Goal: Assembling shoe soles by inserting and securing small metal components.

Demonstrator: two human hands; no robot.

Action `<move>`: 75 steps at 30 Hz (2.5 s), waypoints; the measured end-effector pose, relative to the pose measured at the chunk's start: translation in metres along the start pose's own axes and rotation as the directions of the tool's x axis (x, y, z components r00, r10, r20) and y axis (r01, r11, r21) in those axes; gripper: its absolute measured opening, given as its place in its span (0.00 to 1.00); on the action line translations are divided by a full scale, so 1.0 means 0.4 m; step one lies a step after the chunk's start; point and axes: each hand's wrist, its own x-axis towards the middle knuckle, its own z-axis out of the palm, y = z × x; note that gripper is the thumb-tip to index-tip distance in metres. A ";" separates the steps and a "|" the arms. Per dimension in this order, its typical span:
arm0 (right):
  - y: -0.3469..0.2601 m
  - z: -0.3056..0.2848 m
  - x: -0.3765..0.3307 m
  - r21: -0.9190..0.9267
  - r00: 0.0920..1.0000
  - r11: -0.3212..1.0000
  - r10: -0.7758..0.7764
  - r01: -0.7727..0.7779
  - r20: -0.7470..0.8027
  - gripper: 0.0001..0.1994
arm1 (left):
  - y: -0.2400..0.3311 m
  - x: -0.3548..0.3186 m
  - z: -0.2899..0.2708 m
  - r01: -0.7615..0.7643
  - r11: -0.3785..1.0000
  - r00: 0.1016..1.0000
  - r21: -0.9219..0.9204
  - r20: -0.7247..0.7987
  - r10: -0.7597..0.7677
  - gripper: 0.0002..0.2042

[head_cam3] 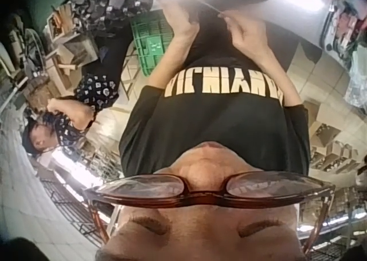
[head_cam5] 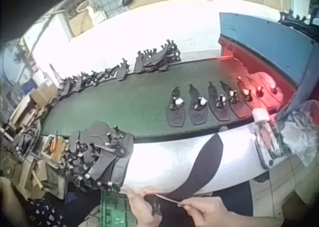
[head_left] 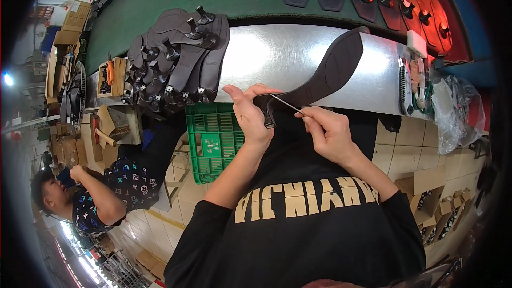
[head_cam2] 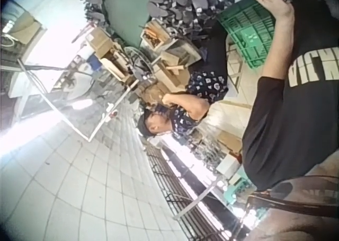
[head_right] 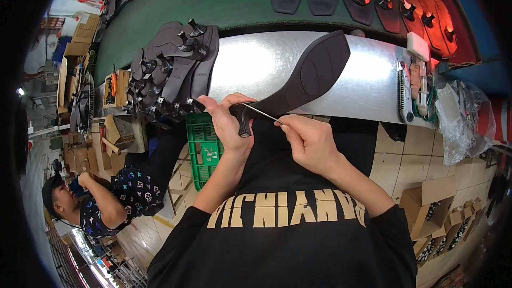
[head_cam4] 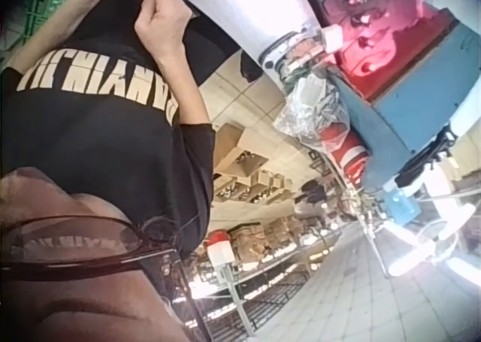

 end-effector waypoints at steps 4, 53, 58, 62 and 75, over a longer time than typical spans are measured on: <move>-0.010 0.031 0.012 -0.136 0.986 0.982 -0.145 0.134 -0.077 0.05 | -0.014 0.011 0.003 0.129 0.991 0.992 -0.045 0.015 -0.129 0.40; 0.173 -0.392 0.026 -0.700 0.835 0.616 -0.120 -0.362 -0.537 0.18 | -0.210 0.759 0.387 -0.376 0.093 0.882 0.922 0.325 0.341 0.24; 0.166 -0.391 0.012 -0.697 0.833 0.618 -0.121 -0.363 -0.540 0.19 | -0.179 0.704 0.367 -0.615 0.410 0.732 0.674 0.295 0.614 0.12; 0.128 -0.384 0.024 -0.573 0.788 0.804 -0.246 -0.159 -0.564 0.18 | -0.054 0.617 0.291 -0.582 0.769 0.813 0.265 0.214 0.542 0.12; -0.068 -0.224 0.114 0.694 0.953 0.674 -0.048 0.253 -0.300 0.17 | 0.073 0.062 0.052 0.341 0.932 0.778 -0.124 0.594 -0.205 0.12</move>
